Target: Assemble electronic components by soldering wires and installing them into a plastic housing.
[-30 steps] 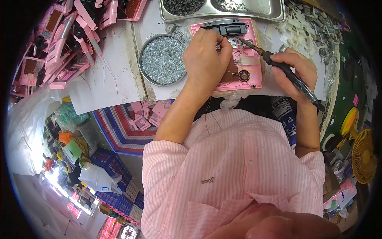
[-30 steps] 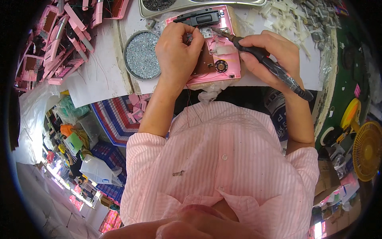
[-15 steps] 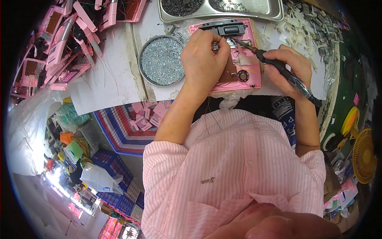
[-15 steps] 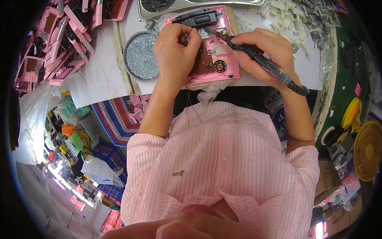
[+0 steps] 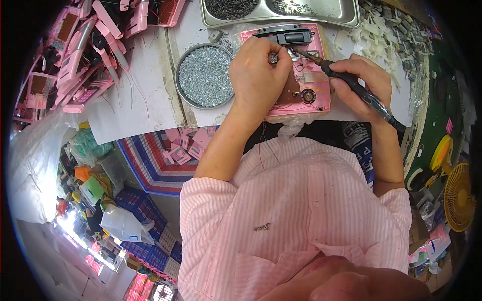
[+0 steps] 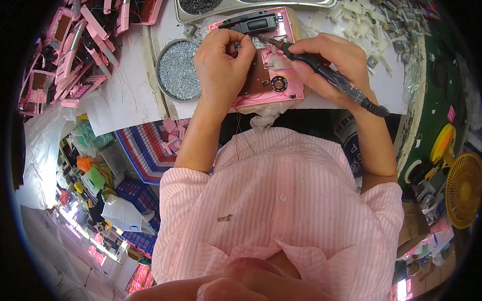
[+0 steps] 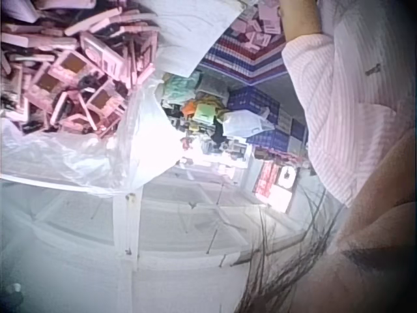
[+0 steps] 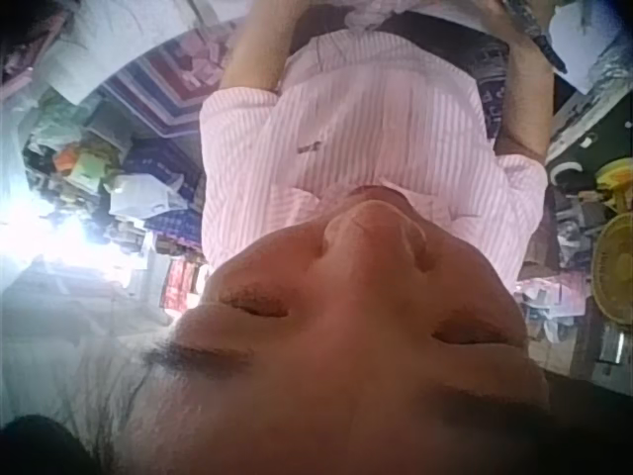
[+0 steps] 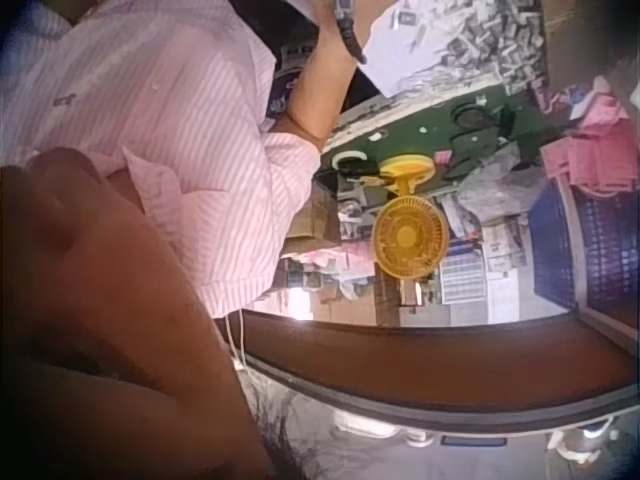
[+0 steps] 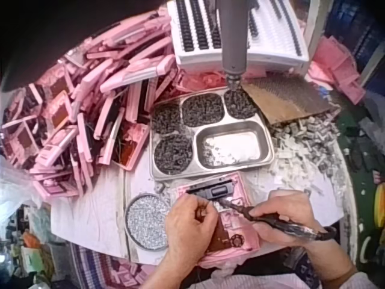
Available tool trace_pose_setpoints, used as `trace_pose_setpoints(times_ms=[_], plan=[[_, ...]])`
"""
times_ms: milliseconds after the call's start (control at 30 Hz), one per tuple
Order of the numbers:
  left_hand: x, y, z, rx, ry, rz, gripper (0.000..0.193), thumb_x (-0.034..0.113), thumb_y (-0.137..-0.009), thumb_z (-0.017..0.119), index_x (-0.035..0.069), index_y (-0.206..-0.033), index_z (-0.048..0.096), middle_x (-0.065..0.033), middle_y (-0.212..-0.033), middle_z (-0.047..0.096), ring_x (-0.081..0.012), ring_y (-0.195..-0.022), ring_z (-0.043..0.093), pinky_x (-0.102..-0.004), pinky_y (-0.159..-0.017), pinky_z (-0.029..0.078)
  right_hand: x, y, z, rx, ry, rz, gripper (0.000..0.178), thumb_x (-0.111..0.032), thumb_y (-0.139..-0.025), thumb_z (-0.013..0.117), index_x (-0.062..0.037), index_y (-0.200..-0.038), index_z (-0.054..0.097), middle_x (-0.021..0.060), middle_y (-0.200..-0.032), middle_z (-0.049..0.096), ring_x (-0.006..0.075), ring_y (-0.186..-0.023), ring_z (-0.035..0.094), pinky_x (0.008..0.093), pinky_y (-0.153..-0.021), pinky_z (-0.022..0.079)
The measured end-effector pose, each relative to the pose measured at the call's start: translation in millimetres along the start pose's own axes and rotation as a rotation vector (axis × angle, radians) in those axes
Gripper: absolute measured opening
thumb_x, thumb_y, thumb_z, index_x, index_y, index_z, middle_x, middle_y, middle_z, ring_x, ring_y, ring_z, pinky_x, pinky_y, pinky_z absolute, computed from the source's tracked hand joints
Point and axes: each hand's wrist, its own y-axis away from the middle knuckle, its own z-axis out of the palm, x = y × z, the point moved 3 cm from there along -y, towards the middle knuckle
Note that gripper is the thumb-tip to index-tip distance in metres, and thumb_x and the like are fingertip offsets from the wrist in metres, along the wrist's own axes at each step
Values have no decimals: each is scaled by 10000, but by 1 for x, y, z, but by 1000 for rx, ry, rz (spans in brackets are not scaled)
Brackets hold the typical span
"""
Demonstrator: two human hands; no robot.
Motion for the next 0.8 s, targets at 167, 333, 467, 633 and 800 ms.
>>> trace_pose_setpoints(times_ms=[167, 333, 467, 633, 800], plan=[[1, 1, 0, -8, -65, 28, 107, 82, -772, 736, 59, -760, 633, -72, -699, 581, -243, -601, 578, -367, -543, 461, 1, 0, 0, 11, 12, -3, 246, -120, -802, 773, -44, -1031, 724, 94, -783, 669, 214, -661, 624, 304, -598, 466], [1, 3, 1, 10, -90, 59, 121, 80, -770, 733, 71, -761, 613, -75, -721, 593, -263, -627, 607, -382, -543, 480, -1, 0, -1, 8, 9, 3, 245, -122, -800, 774, -43, -1026, 723, 95, -776, 667, 214, -658, 619, 308, -598, 465], [0, 3, 2, 15, -78, 49, 120, 82, -769, 735, 69, -766, 615, -79, -721, 592, -266, -624, 606, -385, -542, 479, -1, 2, -1, 15, 12, -7, 243, -116, -796, 774, -41, -1021, 723, 96, -769, 663, 212, -647, 610, 308, -590, 459], [0, 3, 3, 19, -62, 45, 117, 85, -769, 736, 67, -770, 620, -83, -718, 590, -269, -619, 602, -387, -540, 476, -3, 4, -5, 24, 4, -24, 243, -94, -785, 776, -32, -1013, 719, 98, -760, 658, 204, -635, 598, 302, -576, 449], [0, 4, 2, 17, -67, 43, 118, 83, -765, 741, 68, -768, 624, -83, -717, 592, -272, -617, 601, -389, -540, 477, -6, 10, -12, 45, -2, -29, 249, -62, -772, 770, -13, -1009, 708, 86, -753, 646, 186, -621, 576, 291, -564, 433]])
